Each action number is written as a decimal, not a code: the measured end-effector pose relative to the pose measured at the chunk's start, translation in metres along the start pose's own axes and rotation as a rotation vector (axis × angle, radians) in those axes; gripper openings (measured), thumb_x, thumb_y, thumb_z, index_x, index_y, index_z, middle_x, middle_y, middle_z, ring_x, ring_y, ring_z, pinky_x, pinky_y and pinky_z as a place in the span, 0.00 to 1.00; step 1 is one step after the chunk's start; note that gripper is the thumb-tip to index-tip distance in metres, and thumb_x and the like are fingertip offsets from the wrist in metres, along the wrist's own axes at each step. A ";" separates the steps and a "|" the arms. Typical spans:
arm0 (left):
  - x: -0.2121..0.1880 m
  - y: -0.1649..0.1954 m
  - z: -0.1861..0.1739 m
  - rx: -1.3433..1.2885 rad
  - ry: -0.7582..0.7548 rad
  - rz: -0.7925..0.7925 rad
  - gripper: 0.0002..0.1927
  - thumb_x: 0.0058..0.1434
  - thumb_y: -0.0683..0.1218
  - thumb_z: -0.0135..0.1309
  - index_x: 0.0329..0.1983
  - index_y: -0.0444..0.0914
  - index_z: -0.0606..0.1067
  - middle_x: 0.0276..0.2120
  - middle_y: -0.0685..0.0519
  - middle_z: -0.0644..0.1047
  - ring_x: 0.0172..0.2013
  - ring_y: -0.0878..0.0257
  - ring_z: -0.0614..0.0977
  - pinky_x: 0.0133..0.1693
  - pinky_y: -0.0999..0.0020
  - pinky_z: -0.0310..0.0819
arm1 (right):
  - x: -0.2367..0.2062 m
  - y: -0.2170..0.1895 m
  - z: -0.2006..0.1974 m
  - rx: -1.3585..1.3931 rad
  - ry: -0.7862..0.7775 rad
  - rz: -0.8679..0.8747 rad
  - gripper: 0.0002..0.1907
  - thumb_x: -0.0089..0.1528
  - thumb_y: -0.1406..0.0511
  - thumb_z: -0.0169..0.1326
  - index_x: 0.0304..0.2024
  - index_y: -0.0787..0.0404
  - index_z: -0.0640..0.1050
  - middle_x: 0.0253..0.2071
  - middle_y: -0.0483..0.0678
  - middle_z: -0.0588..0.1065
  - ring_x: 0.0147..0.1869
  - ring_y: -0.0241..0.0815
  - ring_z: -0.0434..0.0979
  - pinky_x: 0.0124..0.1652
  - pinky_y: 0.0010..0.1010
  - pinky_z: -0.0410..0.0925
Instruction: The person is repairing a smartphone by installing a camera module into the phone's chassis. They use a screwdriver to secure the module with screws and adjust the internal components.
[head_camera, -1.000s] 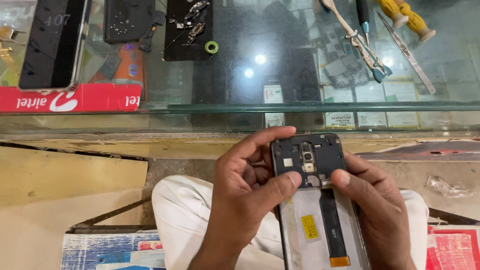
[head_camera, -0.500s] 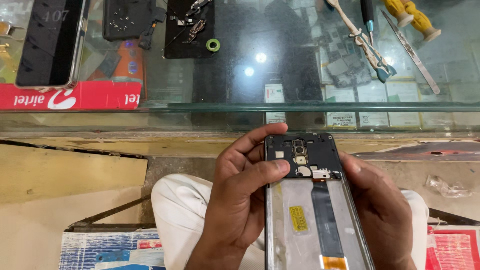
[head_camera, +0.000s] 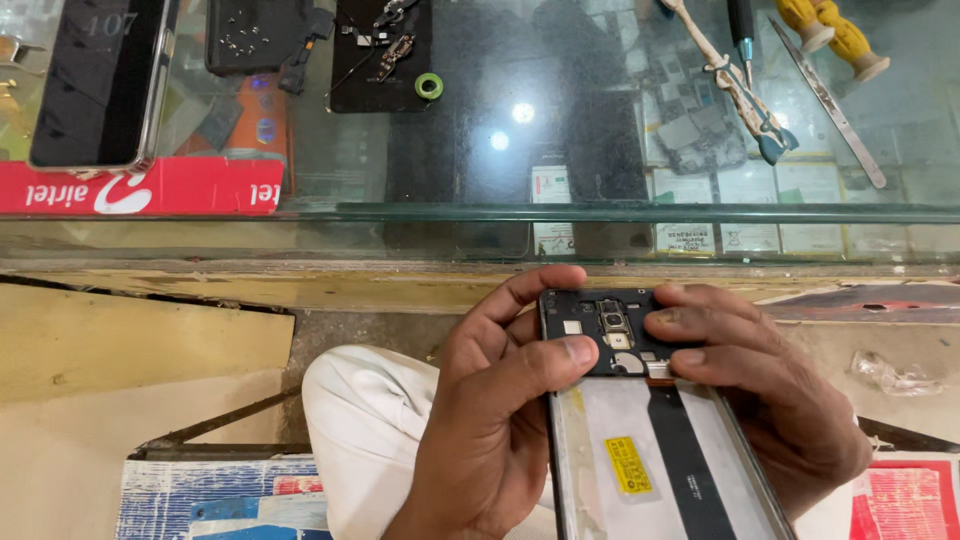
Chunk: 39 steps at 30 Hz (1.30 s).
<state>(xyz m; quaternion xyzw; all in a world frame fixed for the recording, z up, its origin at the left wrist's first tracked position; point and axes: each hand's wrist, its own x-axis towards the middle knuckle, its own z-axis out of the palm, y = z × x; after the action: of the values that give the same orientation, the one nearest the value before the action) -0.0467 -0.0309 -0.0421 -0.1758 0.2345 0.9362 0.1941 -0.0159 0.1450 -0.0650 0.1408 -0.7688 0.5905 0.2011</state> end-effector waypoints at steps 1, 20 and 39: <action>-0.001 0.000 0.000 0.007 0.003 0.000 0.28 0.56 0.33 0.57 0.61 0.27 0.68 0.39 0.46 0.78 0.38 0.64 0.82 0.43 0.70 0.79 | -0.002 0.004 -0.004 0.009 -0.014 -0.007 0.16 0.64 0.62 0.66 0.47 0.63 0.75 0.54 0.57 0.79 0.67 0.53 0.79 0.68 0.44 0.68; -0.025 0.019 0.029 0.695 -0.021 0.121 0.32 0.52 0.36 0.65 0.60 0.38 0.67 0.44 0.50 0.80 0.44 0.68 0.84 0.48 0.72 0.80 | 0.002 -0.017 0.005 -0.092 0.038 -0.089 0.11 0.53 0.75 0.66 0.33 0.61 0.78 0.52 0.51 0.71 0.63 0.49 0.78 0.58 0.40 0.78; -0.024 0.004 0.025 0.621 0.057 0.286 0.28 0.51 0.34 0.65 0.54 0.36 0.68 0.38 0.45 0.83 0.39 0.64 0.87 0.43 0.70 0.83 | -0.023 -0.002 -0.029 0.696 0.096 0.731 0.22 0.60 0.77 0.49 0.56 0.89 0.72 0.52 0.78 0.77 0.56 0.63 0.81 0.56 0.50 0.74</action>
<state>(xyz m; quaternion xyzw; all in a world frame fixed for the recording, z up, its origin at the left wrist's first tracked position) -0.0337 -0.0284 -0.0096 -0.0999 0.5359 0.8326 0.0983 0.0093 0.1718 -0.0682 -0.1061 -0.5152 0.8494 -0.0424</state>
